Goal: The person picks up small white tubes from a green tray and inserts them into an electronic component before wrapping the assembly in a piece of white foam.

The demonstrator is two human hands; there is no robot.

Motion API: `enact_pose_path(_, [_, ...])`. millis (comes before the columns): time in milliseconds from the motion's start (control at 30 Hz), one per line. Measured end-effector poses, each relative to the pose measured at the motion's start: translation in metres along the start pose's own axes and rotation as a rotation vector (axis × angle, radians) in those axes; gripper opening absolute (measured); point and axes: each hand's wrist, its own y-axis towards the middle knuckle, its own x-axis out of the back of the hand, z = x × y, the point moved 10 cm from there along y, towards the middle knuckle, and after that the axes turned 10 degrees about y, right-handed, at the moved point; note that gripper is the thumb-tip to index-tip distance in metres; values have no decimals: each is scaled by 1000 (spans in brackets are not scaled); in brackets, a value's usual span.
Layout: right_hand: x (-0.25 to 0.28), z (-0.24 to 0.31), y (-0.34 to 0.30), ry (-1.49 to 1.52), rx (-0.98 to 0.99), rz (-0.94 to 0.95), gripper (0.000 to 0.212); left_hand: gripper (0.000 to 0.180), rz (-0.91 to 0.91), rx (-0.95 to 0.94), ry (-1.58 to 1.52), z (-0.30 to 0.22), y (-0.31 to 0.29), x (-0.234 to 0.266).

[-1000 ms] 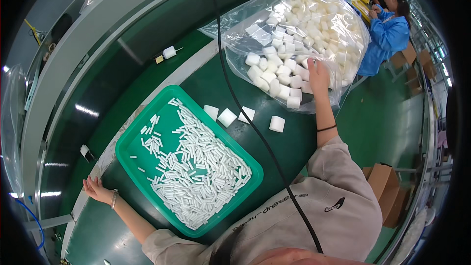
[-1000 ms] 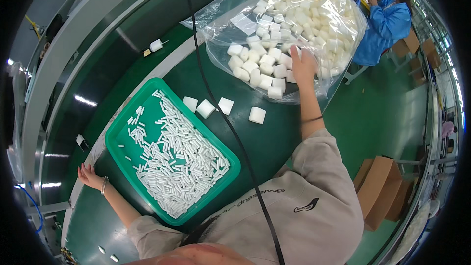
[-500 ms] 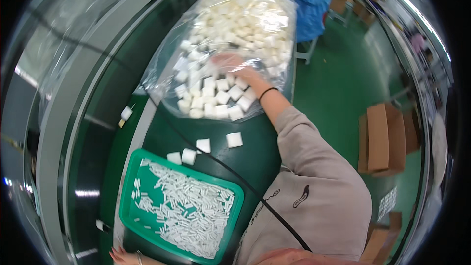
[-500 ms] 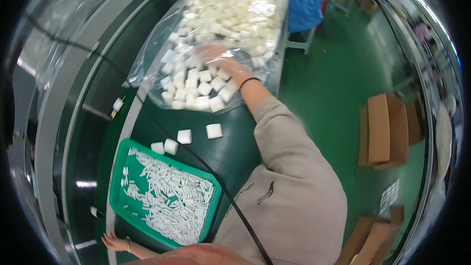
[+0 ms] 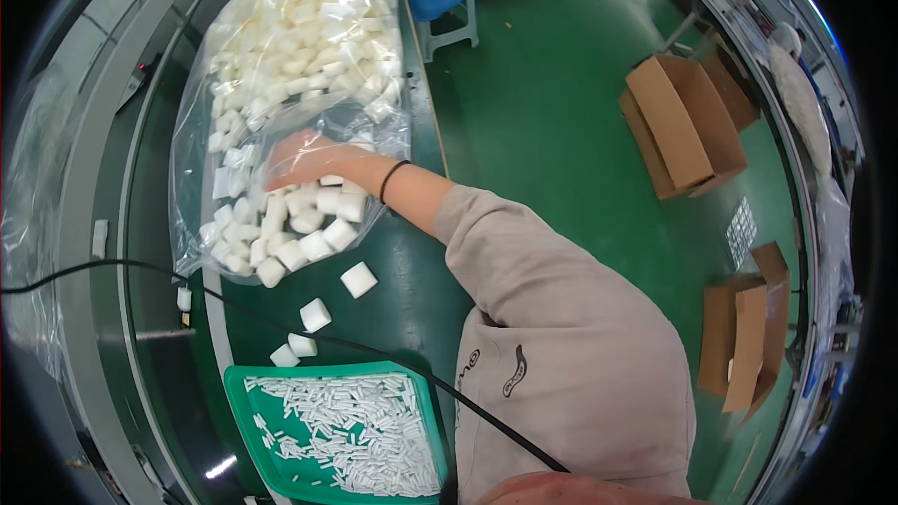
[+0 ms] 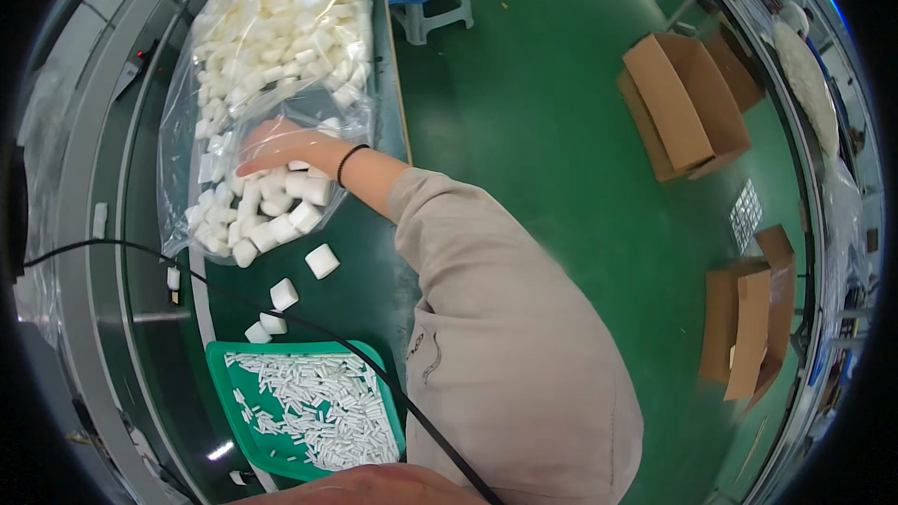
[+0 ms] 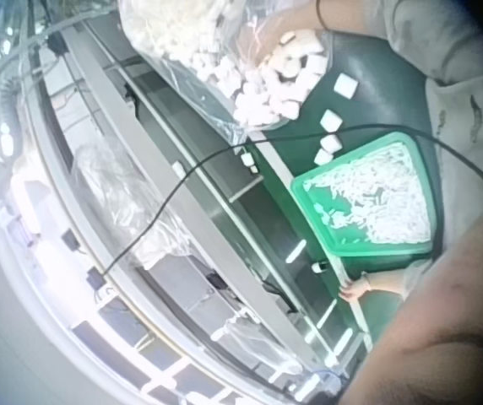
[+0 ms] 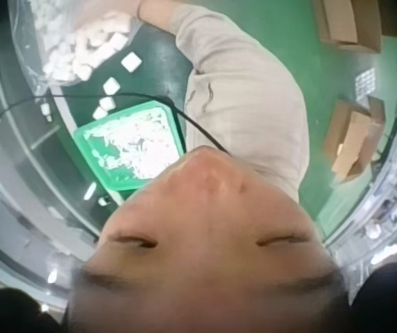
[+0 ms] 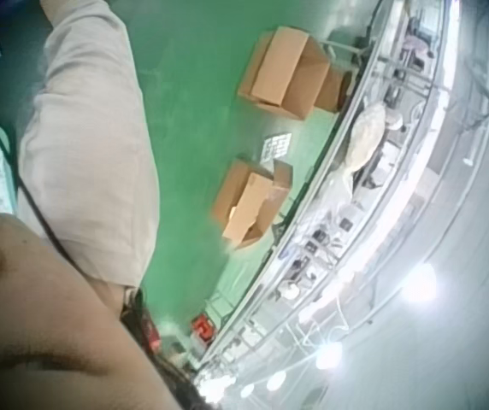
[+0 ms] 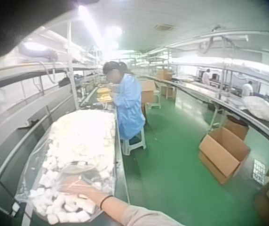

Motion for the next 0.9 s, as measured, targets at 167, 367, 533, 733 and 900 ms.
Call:
enact_pose_path(167, [20,-15,-16,216,-148,-73,39,24,2,-22,4,-4,-6,4])
enact_pose_path(367, [4,9,-18,433,44,-83,38,22,-15,-41,-17,-11,6,31])
enact_pose_path(533, [-22,3,-27,958,-154,212,28,27,104,111,-13,-47,-31,-13])
enact_pose_path(733, [-49,70,-28,861,-110,355,29,31,63,189,-60,-35,-22,0])
enact_pose_path(900, [-37,52,2,496,-126,183,31,29,67,215,-111,-36,-29,-2])
